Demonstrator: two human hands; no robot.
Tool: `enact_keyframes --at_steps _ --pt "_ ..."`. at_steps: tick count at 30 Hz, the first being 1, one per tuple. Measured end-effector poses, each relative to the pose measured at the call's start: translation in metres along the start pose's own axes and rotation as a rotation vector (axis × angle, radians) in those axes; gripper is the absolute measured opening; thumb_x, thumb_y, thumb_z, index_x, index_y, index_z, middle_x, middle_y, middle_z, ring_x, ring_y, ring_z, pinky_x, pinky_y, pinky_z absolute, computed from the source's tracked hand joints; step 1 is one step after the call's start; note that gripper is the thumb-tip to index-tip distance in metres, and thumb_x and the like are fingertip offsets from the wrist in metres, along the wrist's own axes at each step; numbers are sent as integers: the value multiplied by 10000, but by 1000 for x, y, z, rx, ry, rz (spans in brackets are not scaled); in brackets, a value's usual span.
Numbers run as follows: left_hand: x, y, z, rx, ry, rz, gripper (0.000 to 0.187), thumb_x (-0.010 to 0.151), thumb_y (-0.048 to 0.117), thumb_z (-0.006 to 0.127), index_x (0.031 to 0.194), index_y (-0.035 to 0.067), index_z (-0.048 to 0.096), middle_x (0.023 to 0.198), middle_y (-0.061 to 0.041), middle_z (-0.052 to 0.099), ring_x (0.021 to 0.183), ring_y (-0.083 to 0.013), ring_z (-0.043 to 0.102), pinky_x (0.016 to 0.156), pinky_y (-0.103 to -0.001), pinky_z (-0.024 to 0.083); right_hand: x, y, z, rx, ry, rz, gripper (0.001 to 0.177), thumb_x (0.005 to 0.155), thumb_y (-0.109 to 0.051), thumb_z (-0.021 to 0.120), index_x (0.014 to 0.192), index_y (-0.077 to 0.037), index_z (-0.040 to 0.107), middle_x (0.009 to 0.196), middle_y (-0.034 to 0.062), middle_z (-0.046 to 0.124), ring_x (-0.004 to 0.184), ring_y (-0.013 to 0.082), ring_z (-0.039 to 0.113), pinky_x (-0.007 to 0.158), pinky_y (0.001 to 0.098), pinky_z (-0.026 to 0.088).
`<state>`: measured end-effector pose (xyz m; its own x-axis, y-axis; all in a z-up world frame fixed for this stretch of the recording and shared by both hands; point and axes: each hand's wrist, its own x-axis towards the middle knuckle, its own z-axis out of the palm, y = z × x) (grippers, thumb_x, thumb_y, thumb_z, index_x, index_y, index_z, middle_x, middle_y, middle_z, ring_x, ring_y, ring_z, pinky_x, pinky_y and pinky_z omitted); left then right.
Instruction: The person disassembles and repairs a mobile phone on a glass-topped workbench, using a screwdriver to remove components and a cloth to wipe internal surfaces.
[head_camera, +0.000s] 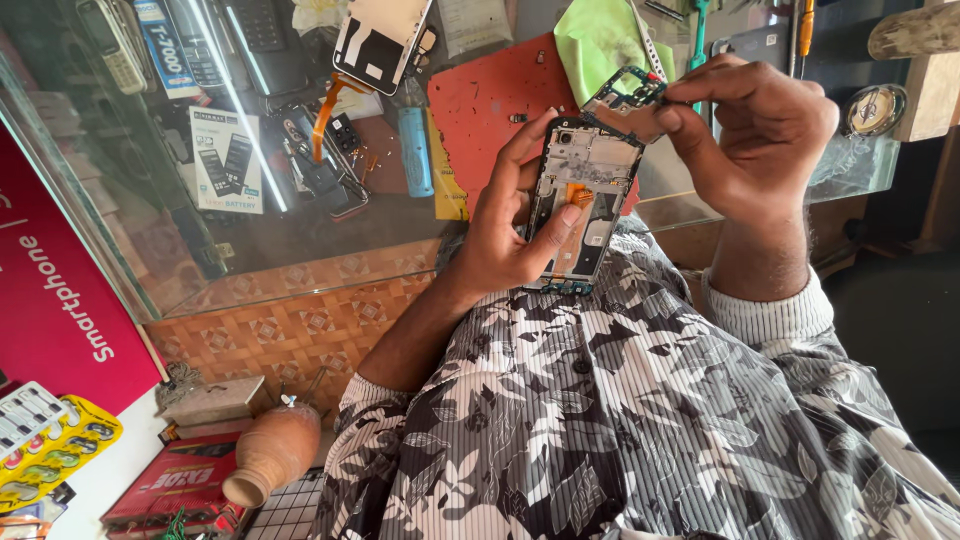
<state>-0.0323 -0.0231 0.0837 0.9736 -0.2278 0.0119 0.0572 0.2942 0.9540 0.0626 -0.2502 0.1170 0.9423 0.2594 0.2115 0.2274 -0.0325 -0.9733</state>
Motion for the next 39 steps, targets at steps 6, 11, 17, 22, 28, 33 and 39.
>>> enact_keyframes --at_steps 6,11,17,22,28,33,39 --pt "-2 -1 -1 -20 -11 -28 772 1083 -19 605 1681 53 122 1381 -203 628 1284 -190 632 1100 -304 519 1 -9 4 -64 -66 23 132 965 120 755 1045 151 655 981 183 708 859 153 679 739 242 550" --pt "-3 -6 0 -31 -4 -20 771 1091 -25 600 1666 60 93 1386 -228 616 1270 -188 634 1090 -301 520 2 -14 0 -180 -175 -19 138 902 149 781 1009 133 696 977 220 693 853 193 674 723 269 533" --pt "-2 -7 0 -75 -6 -28 696 1083 -17 604 1598 67 143 1369 -251 612 1228 -194 657 1054 -309 538 -9 1 1 -145 -225 -30 150 959 110 827 1078 50 757 989 134 702 865 153 676 733 233 516" --pt "-3 -7 -2 -55 -31 -29 684 1088 -5 616 1590 70 158 1385 -244 626 1224 -197 674 1041 -311 562 -14 2 2 -167 -206 -32 173 947 103 841 1090 36 768 974 111 677 870 142 652 745 232 497" --pt "-1 -5 -2 -36 -42 -14 675 1083 4 628 1583 67 178 1348 -234 653 1177 -200 697 988 -301 579 -19 3 7 -174 -119 -52 216 934 115 848 1123 44 772 985 117 659 877 138 634 752 226 494" --pt "-2 0 -2 -10 -54 4 648 1095 23 628 1582 64 202 1315 -232 661 1202 -210 701 1010 -313 587 -24 3 10 -141 -74 -48 216 926 119 850 1116 56 767 1010 120 645 897 137 623 768 223 495" --pt "-2 4 -5 -3 -25 -71 553 1113 71 593 1544 46 247 1239 -194 731 1138 -198 739 992 -316 593 -26 -3 10 -214 -78 -104 253 898 108 868 1126 56 772 987 120 643 897 158 628 774 245 493"
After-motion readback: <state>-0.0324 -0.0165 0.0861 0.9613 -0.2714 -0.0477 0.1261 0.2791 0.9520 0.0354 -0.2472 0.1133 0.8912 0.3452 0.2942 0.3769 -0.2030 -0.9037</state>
